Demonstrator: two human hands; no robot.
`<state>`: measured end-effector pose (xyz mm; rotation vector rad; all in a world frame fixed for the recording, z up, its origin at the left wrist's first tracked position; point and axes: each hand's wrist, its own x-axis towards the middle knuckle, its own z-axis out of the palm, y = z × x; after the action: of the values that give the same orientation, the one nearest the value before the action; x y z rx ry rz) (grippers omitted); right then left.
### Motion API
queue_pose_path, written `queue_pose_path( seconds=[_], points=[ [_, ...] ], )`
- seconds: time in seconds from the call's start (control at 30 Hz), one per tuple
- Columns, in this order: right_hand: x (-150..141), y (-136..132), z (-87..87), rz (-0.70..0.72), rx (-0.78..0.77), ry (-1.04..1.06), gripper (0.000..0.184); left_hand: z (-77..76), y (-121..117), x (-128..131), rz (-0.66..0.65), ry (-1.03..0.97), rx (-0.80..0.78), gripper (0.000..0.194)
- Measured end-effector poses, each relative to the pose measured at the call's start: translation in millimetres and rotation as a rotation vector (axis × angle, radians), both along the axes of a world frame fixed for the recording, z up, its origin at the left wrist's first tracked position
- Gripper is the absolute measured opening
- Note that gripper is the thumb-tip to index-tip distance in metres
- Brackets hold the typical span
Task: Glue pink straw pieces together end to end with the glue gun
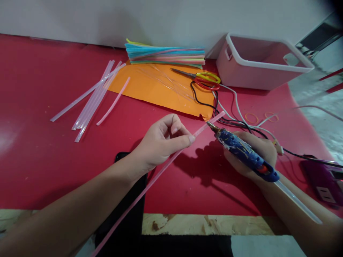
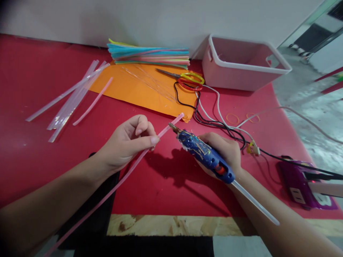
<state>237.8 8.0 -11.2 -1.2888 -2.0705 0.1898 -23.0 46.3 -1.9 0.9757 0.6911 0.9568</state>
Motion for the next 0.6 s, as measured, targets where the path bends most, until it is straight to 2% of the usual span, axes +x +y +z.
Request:
queue_pose_path(
  seconds=[0.6],
  points=[
    [-3.5,3.3,1.4,-0.019,0.110,-0.020,0.008,-0.6,0.3,-0.1,-0.006,-0.028,0.004,0.042]
  ],
)
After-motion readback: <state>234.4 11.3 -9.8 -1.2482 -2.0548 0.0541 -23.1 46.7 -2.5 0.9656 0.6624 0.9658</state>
